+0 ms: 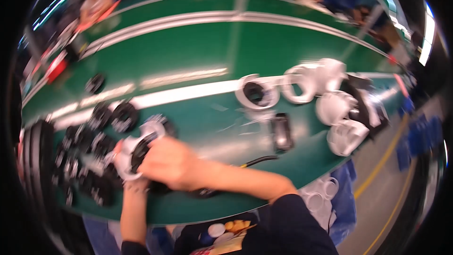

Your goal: Assembling the internal components, circuit boards, and housings for dome security cameras.

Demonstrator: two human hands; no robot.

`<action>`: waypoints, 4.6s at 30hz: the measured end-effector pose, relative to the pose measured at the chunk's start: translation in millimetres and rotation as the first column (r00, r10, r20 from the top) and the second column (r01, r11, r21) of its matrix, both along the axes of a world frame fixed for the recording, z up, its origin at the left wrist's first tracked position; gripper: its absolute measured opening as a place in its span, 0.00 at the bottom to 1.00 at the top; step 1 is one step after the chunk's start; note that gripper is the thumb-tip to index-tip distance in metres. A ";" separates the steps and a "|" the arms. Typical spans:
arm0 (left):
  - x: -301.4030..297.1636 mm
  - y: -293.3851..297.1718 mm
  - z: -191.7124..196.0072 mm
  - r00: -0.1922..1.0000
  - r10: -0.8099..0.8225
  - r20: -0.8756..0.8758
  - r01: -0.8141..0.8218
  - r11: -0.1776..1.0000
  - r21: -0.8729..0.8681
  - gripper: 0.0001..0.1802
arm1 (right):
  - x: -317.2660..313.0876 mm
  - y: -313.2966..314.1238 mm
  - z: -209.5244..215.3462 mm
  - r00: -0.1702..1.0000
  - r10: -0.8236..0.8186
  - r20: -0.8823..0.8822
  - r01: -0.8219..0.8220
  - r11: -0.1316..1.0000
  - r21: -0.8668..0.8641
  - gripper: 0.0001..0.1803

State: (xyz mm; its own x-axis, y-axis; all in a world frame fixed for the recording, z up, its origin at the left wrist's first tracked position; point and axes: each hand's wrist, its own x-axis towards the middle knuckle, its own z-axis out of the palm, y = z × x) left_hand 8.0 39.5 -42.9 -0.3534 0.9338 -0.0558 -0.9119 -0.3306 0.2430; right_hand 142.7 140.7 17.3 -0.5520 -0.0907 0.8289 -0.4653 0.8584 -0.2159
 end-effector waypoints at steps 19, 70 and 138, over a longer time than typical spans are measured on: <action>14.8 -13.2 10.0 0.973 -0.226 0.054 0.228 0.973 -0.046 0.33 | 7.3 32.9 28.7 0.942 0.123 0.314 -0.029 0.958 -0.286 0.28; -57.4 32.6 27.5 -0.360 -0.367 -0.858 -0.674 0.738 -0.033 0.24 | 149.0 192.4 45.4 0.231 -0.967 0.106 0.908 0.174 -0.381 0.16; 37.5 11.7 45.5 0.777 0.144 -0.613 -0.257 0.961 -0.100 0.23 | 30.1 21.3 53.1 0.731 -0.199 0.653 0.062 0.972 0.227 0.58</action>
State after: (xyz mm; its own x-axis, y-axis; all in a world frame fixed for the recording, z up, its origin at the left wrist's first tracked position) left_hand 45.6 51.2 2.6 -0.5468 0.8335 0.0797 -0.4839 -0.3922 0.7823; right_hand 172.8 162.0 70.3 -0.9725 -0.0824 0.2179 -0.1401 0.9542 -0.2645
